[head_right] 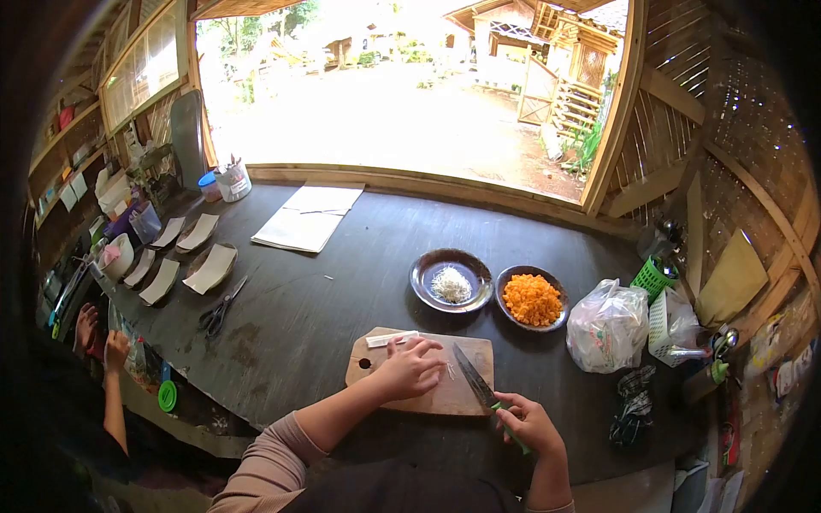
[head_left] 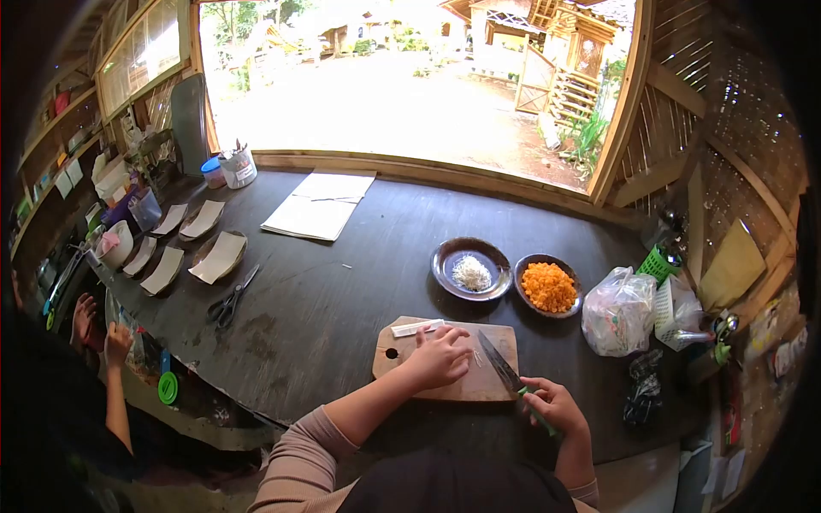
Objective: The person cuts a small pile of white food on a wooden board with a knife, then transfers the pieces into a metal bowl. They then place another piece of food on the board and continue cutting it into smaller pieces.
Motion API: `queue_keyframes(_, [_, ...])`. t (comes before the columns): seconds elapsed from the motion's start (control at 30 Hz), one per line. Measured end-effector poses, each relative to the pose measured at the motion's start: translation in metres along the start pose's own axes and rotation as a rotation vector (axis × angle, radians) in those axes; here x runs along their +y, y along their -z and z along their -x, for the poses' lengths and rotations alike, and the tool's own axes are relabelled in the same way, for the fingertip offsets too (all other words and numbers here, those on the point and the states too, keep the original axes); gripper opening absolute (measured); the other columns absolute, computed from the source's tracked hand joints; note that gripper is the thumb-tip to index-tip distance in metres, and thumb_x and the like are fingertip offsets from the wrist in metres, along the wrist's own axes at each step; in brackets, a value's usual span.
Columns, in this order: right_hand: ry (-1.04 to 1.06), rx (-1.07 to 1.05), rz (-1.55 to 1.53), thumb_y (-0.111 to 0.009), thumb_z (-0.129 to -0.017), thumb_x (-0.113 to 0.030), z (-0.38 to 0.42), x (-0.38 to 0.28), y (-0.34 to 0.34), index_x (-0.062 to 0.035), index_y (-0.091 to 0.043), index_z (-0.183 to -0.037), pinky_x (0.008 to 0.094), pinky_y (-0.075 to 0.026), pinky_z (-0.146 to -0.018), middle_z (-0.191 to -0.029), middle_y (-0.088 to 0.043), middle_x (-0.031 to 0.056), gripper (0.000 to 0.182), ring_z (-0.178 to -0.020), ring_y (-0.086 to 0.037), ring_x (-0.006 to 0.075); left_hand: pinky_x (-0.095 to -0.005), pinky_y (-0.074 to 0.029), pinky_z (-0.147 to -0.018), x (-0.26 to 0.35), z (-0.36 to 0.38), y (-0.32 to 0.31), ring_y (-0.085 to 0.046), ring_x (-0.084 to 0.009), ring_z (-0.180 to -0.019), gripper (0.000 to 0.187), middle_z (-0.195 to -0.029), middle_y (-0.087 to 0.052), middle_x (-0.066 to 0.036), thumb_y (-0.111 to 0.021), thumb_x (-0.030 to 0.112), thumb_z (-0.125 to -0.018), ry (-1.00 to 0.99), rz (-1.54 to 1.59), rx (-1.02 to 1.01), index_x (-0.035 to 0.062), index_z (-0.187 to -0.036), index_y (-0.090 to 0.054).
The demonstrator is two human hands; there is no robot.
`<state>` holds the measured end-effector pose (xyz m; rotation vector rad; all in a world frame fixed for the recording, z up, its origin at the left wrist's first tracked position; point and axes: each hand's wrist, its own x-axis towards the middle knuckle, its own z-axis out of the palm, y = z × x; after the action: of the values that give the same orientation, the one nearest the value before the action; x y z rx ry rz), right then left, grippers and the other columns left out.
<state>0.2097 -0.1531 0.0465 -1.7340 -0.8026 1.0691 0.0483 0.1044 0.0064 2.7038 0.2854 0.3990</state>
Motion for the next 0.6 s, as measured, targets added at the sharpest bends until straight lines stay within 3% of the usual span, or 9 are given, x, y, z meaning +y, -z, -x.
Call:
queue_keyframes(0.27, [0.007,-0.010,0.011,-0.061,-0.096,-0.011,0.004,0.000,0.000,-0.0034,-0.055,-0.135,0.0241,-0.048,-0.053,-0.079,-0.065,0.0070,0.040,-0.057,-0.058,0.0093,-0.0702,-0.023,-0.100,-0.001,0.000,-0.004,-0.039,-0.0267,-0.132,0.030,-0.135,-0.051,-0.005,-0.057,0.035,-0.088,-0.028,0.002,0.008,0.0176,-0.109,-0.070])
queue_keyframes(0.6, [0.022,-0.065,-0.066,-0.060,-0.096,-0.011,0.003,0.007,-0.008,-0.0026,-0.055,-0.135,0.0236,-0.047,-0.053,-0.078,-0.064,0.0066,0.040,-0.058,-0.057,0.0091,-0.0671,-0.024,-0.102,0.001,0.001,0.004,-0.043,-0.0260,-0.131,0.023,-0.133,-0.054,-0.003,-0.063,0.032,-0.085,-0.094,0.037,0.005,0.0216,-0.103,-0.073])
